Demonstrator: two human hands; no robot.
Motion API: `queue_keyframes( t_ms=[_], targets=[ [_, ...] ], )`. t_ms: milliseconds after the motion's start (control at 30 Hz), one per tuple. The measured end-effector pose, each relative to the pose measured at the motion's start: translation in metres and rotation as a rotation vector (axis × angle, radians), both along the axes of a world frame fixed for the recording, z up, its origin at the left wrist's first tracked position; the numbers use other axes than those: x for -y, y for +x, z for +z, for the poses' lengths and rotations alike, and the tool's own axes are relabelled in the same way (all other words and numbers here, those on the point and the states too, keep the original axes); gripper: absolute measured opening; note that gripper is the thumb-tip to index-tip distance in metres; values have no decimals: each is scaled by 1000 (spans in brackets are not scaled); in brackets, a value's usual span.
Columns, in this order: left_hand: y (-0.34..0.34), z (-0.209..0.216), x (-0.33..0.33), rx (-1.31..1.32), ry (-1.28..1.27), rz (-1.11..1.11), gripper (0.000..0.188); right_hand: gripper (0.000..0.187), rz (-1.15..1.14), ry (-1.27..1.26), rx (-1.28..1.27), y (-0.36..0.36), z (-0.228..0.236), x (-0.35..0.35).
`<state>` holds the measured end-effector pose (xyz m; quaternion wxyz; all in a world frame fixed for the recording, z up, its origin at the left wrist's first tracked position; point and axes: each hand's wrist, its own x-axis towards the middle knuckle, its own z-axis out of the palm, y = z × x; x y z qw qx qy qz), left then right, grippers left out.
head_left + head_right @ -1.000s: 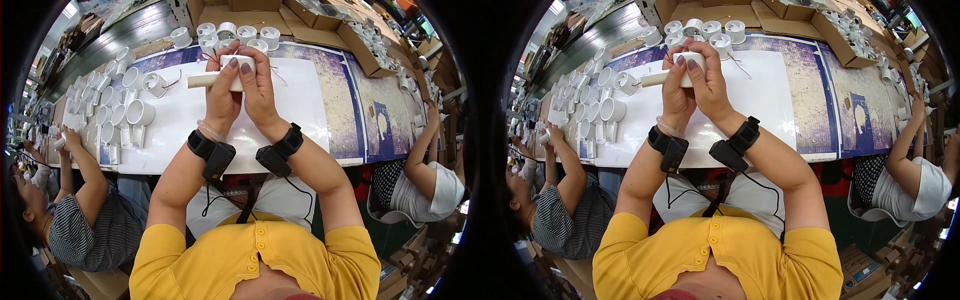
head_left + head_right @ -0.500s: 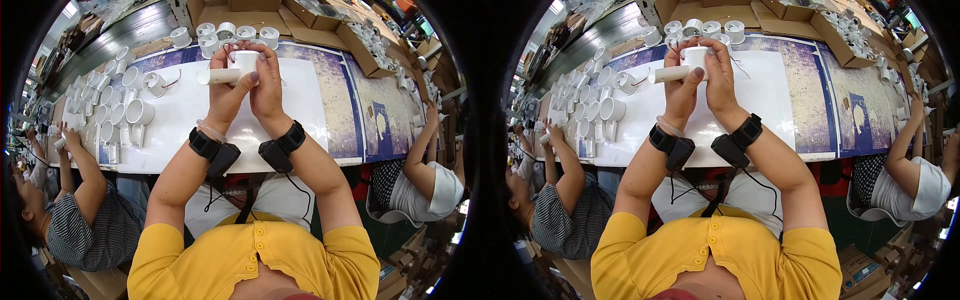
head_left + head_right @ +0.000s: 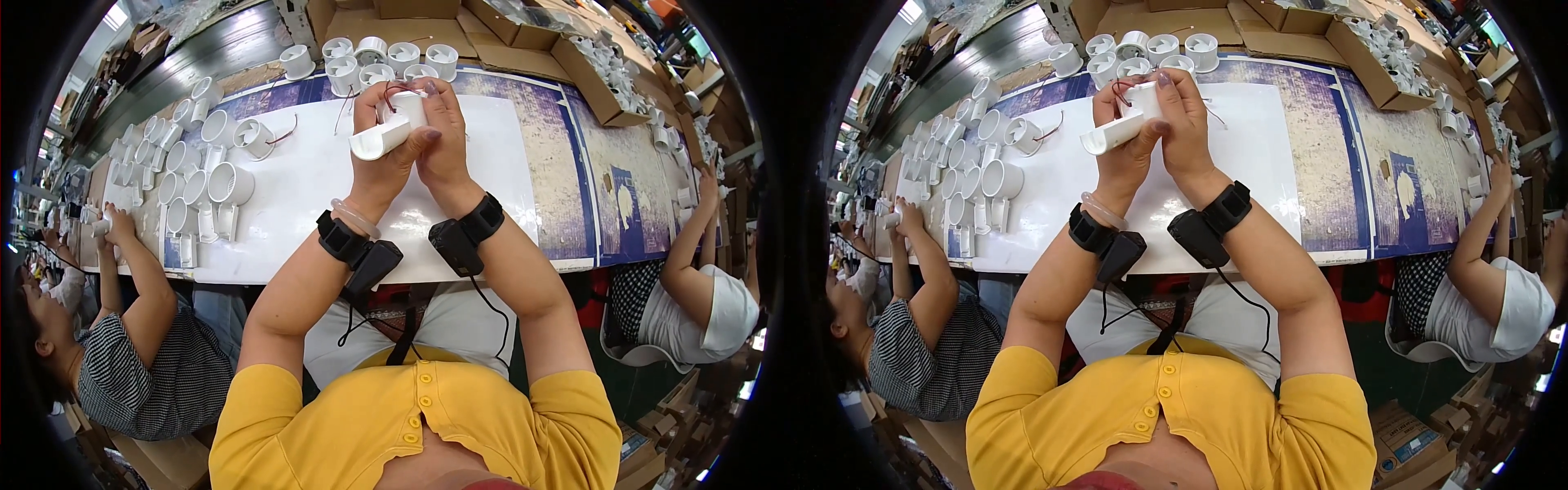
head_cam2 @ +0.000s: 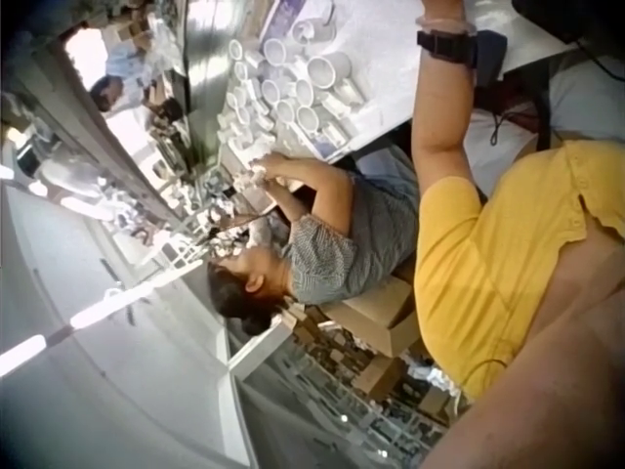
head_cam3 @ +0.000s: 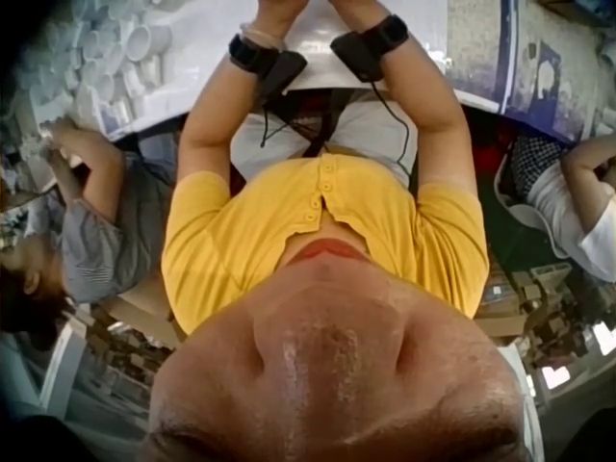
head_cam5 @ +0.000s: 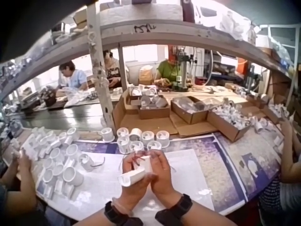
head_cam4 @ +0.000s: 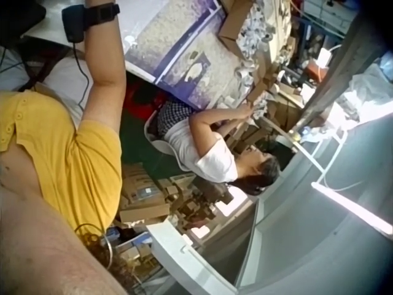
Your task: The person threads wires through a housing, presses a fan into it, and then threads the wires through a base before pressing the housing onto the base.
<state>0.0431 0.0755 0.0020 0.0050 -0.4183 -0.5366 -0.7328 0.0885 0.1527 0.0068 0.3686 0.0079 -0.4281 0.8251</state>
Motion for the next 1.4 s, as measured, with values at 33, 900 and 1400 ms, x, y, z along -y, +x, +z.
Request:
queue_keyframes(
  t_ms=[33, 900, 1400],
  targets=[
    [-3, -1, 2, -100, -78, 57, 72, 18, -2, 2, 0, 1, 2, -3],
    [-6, 1, 3, -339, -107, 143, 79, 20, 170, -71, 49, 6, 6, -5],
    [-6, 20, 10, -378, -94, 332, 62, 36, 14, -61, 169, 6, 0, -20]
  ],
)
